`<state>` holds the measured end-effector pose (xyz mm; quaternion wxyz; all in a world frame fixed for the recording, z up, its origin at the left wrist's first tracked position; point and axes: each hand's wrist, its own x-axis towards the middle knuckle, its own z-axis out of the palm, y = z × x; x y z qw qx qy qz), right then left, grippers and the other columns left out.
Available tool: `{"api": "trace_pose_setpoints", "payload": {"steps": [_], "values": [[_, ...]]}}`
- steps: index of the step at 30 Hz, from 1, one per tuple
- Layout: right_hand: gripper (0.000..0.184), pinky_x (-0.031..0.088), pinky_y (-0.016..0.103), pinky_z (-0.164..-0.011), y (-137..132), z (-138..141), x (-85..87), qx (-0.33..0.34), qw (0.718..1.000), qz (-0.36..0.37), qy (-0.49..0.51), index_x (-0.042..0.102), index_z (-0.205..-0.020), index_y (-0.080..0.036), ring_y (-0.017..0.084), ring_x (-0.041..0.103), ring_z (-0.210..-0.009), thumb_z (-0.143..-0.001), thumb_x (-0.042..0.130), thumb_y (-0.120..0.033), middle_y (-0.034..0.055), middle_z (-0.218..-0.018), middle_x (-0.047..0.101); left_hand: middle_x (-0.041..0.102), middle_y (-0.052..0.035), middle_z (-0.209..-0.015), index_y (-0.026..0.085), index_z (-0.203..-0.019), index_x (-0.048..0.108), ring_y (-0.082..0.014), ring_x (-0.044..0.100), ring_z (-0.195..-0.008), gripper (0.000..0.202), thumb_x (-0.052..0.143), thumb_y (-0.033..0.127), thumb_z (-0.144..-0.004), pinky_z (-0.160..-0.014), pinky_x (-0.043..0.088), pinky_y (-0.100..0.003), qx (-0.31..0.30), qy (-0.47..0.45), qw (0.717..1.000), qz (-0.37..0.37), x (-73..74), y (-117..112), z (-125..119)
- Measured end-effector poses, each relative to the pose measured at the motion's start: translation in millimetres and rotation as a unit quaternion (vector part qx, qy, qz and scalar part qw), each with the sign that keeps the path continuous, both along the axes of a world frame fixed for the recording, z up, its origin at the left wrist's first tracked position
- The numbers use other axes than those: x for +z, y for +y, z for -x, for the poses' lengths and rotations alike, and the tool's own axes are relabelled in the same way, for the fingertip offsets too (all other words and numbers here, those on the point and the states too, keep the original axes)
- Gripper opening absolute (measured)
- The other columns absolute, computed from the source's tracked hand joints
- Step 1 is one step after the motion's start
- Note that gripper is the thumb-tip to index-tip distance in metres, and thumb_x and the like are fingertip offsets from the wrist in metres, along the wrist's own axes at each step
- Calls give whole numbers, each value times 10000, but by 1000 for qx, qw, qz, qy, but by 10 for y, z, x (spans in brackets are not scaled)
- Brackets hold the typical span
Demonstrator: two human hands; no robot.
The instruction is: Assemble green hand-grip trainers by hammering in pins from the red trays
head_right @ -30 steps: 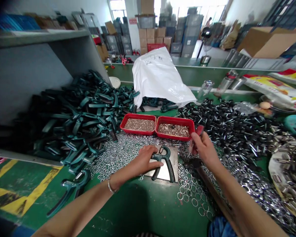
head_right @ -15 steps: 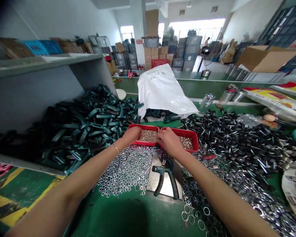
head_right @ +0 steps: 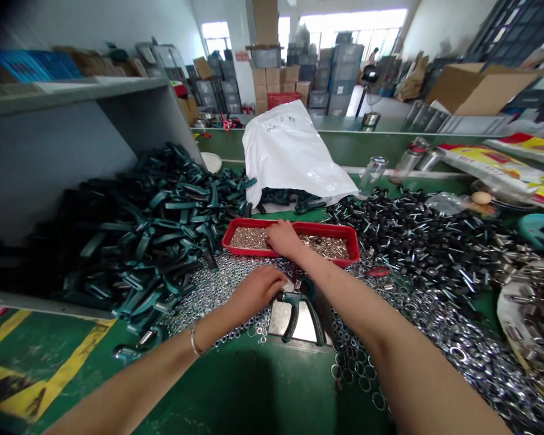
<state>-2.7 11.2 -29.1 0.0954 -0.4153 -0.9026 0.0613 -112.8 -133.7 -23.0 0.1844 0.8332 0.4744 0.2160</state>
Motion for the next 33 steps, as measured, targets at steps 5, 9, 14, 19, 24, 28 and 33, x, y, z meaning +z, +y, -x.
{"api": "trace_pose_setpoints", "payload": {"steps": [5,9,14,19,24,28,33], "values": [[149,399,315,-837,-285,-294,195,-31,992,-4,122,596,-975,-129,212,564,-922,-965,461,-194,122,-1004,660,645,-68,-922,169,-899,651,-233,574,-915,208,477,256,-973,-863,416,-389,-19,145,986,-74,-137,-223,-358],[124,438,267,-731,-843,-891,146,-29,982,39,182,576,-894,-176,168,586,-798,-965,500,-245,39,-876,651,632,-69,-876,161,-880,637,-245,568,-893,213,455,216,-975,-831,402,-412,-17,192,974,-116,-182,-185,-416],[78,454,317,-769,-1497,-1344,-200,-26,963,112,245,570,-880,-195,191,567,-822,-950,545,-221,34,-858,612,619,-75,-863,137,-888,635,-253,563,-883,151,496,160,-944,-832,398,-422,-49,243,957,-153,-170,-193,-499],[98,465,382,-845,-1611,-1350,-345,-1,966,64,252,571,-915,-198,227,551,-915,-972,492,-197,75,-925,606,615,-101,-877,106,-892,639,-265,555,-873,194,457,139,-950,-807,402,-433,-98,285,934,-190,-146,-192,-590],[110,484,390,-835,-1587,-1333,-380,14,973,26,228,579,-930,-194,230,556,-915,-977,480,-198,83,-932,608,622,-120,-939,94,-976,649,-263,551,-927,251,404,148,-975,-851,411,-442,-141,269,934,-186,-201,-203,-519],[137,497,378,-831,-1605,-1316,-430,16,982,-12,186,593,-948,-179,230,556,-932,-989,470,-222,95,-951,614,645,-81,-1026,159,-1072,658,-218,553,-1015,224,463,222,-981,-917,432,-376,-81,112,986,-95,-307,-207,-370],[169,514,378,-803,-1611,-1296,-458,38,992,-78,89,620,-995,-154,239,549,-913,-989,457,-197,105,-946,621,676,-53,-1039,188,-1029,692,-186,587,-1006,210,497,240,-971,-943,453,-351,-25,-41,999,-6,-268,-134,-216]]}}
